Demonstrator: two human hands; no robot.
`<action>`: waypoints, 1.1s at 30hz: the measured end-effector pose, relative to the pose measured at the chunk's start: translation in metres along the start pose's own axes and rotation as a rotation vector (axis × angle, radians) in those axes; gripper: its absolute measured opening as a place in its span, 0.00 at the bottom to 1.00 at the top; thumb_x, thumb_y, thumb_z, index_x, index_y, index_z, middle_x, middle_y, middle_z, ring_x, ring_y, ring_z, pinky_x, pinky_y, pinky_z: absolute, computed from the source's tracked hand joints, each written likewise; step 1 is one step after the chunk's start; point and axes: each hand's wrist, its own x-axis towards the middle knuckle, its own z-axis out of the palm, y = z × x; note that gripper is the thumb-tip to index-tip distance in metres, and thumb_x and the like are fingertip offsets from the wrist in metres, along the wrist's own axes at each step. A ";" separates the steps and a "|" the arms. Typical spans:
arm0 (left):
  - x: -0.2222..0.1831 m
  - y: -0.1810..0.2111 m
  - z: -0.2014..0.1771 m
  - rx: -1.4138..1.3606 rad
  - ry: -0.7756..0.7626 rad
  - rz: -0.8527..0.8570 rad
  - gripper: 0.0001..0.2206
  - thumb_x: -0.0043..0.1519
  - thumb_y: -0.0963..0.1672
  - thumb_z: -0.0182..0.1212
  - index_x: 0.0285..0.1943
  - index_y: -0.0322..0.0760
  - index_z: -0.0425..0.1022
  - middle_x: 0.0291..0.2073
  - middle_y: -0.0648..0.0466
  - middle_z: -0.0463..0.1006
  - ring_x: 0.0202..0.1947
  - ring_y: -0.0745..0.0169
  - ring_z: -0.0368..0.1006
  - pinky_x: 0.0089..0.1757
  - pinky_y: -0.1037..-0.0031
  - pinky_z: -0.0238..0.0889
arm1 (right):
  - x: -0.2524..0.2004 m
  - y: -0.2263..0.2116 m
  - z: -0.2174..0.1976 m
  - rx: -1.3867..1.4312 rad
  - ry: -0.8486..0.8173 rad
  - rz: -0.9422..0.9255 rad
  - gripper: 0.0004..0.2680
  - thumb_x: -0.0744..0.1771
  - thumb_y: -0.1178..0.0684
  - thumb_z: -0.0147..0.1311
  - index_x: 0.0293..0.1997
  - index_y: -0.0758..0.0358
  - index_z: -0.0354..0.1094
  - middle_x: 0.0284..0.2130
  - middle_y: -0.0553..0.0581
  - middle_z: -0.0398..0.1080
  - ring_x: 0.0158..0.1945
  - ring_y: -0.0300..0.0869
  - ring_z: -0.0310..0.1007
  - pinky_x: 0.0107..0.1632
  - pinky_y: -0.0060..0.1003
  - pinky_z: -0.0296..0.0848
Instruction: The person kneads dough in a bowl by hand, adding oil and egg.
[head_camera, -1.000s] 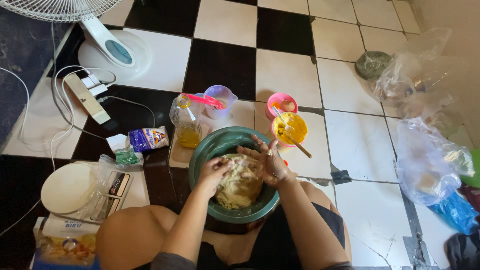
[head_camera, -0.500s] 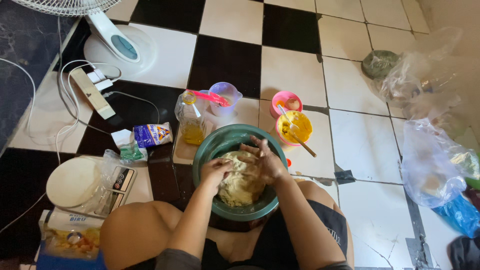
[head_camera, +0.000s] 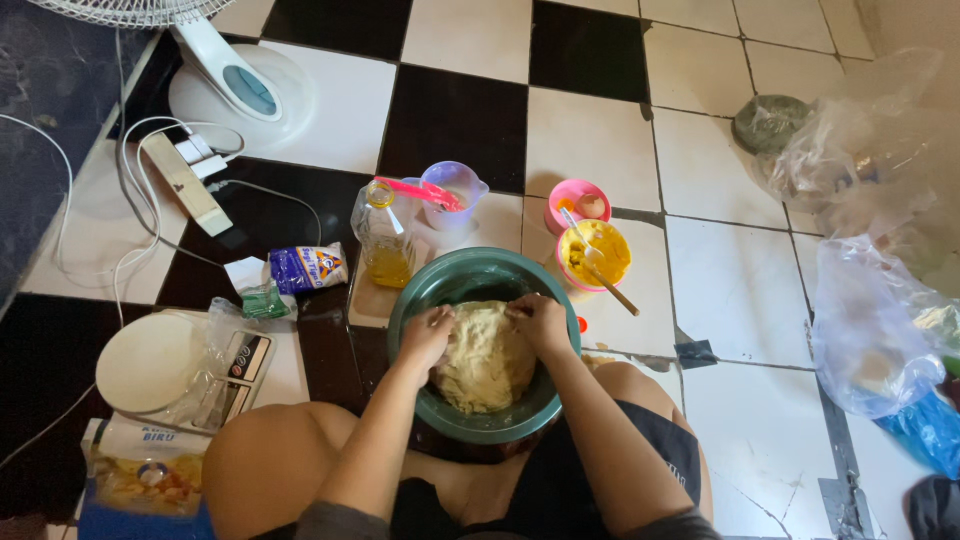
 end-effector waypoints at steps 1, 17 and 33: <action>-0.002 -0.001 0.002 -0.001 0.001 -0.004 0.22 0.62 0.51 0.59 0.64 0.44 0.70 0.60 0.53 0.73 0.46 0.54 0.79 0.39 0.53 0.75 | -0.003 -0.005 0.006 -0.001 -0.003 0.002 0.04 0.59 0.46 0.67 0.33 0.40 0.79 0.29 0.42 0.78 0.38 0.42 0.80 0.43 0.36 0.78; 0.050 -0.026 0.024 1.016 -0.027 0.360 0.18 0.54 0.43 0.63 0.54 0.36 0.74 0.46 0.41 0.78 0.53 0.43 0.74 0.48 0.54 0.69 | 0.037 -0.033 0.016 -0.491 -0.603 -0.178 0.16 0.65 0.49 0.50 0.60 0.48 0.68 0.54 0.57 0.72 0.54 0.58 0.73 0.56 0.53 0.73; 0.068 -0.023 0.035 1.124 -0.137 0.219 0.43 0.37 0.48 0.82 0.62 0.56 0.59 0.60 0.55 0.58 0.64 0.42 0.56 0.53 0.41 0.63 | -0.046 -0.066 0.033 -0.829 -0.194 -0.380 0.07 0.64 0.54 0.42 0.34 0.57 0.70 0.24 0.52 0.69 0.26 0.46 0.79 0.28 0.38 0.77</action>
